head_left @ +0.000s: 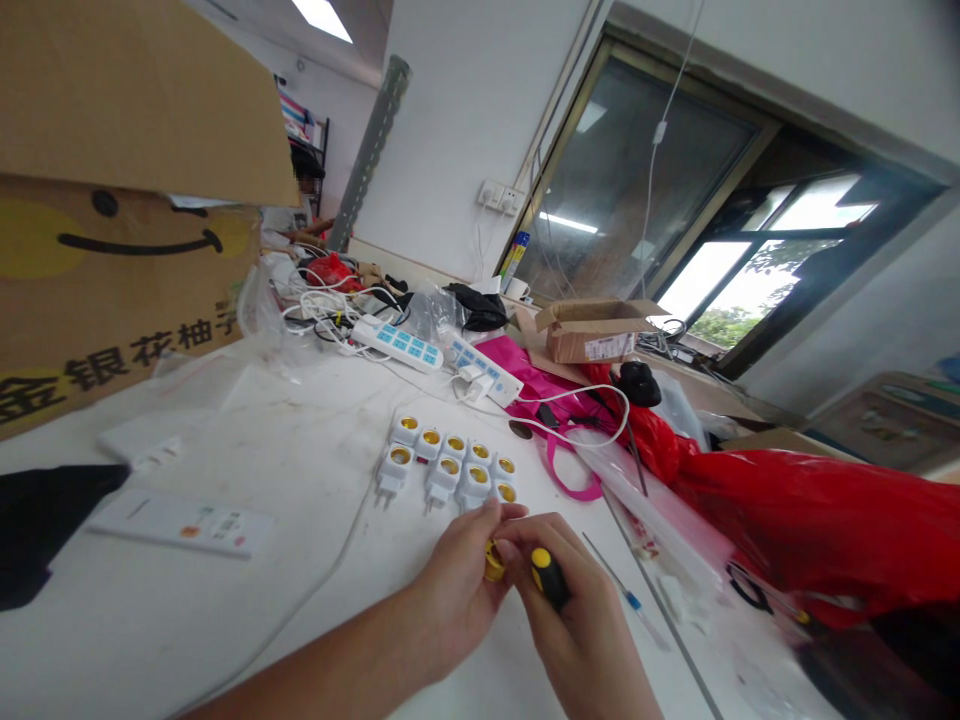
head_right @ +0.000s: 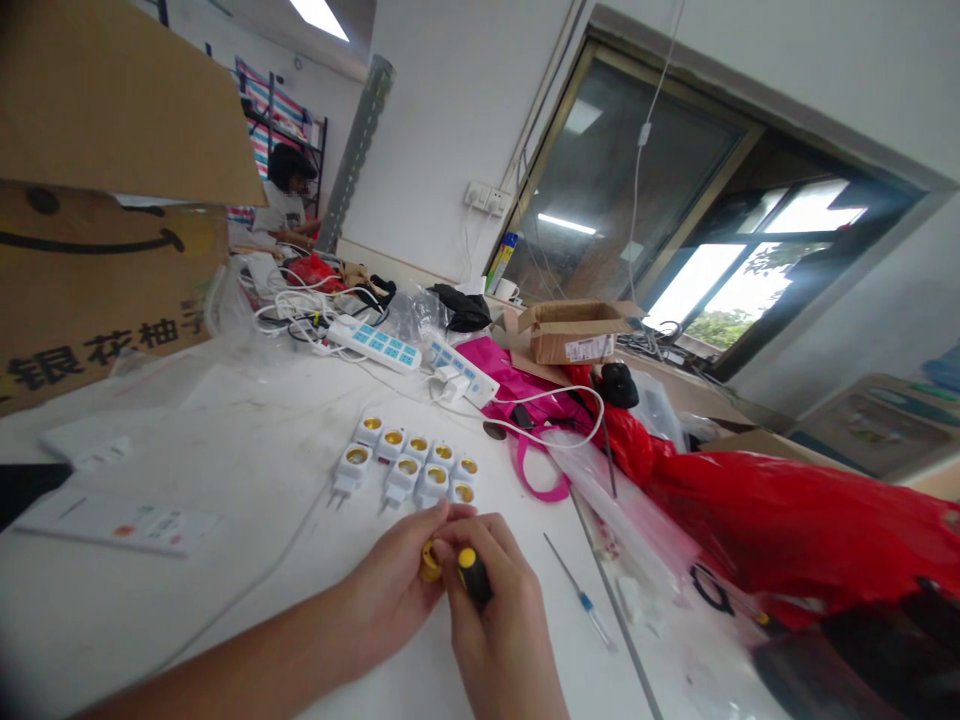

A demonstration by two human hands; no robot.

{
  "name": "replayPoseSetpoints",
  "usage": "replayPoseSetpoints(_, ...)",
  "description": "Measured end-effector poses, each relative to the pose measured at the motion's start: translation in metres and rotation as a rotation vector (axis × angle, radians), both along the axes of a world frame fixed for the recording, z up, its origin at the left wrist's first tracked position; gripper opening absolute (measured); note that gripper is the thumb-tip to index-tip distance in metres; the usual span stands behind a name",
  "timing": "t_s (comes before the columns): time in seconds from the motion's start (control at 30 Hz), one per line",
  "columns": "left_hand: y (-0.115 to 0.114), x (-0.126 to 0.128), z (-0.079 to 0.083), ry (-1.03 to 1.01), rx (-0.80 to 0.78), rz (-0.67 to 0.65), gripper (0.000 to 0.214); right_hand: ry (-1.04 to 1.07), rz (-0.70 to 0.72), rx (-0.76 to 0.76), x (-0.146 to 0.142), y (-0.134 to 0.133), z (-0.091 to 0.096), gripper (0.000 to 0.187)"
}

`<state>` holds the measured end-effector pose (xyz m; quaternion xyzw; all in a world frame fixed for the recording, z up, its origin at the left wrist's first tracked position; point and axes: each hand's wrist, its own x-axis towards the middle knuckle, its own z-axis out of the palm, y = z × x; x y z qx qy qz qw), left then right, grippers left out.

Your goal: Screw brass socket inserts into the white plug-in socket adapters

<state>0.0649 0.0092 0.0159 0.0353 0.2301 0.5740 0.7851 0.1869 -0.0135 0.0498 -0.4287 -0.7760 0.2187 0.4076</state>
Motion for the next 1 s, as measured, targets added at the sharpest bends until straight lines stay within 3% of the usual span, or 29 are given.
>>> replayPoseSetpoints(0.3,-0.003,-0.002,0.01,0.023,0.017,-0.039,0.035,-0.046,-0.043,-0.075,0.007,0.007,-0.007,0.014)
replayPoseSetpoints(0.57,-0.004,0.0,0.012,0.027,0.03,-0.017,0.032,-0.064,-0.056,-0.142,0.009,0.008,0.0,0.015)
replayPoseSetpoints(1.0,-0.001,-0.005,0.016,0.022,-0.073,-0.07,0.029,-0.049,-0.068,-0.233,0.007,0.01,-0.005,0.025)
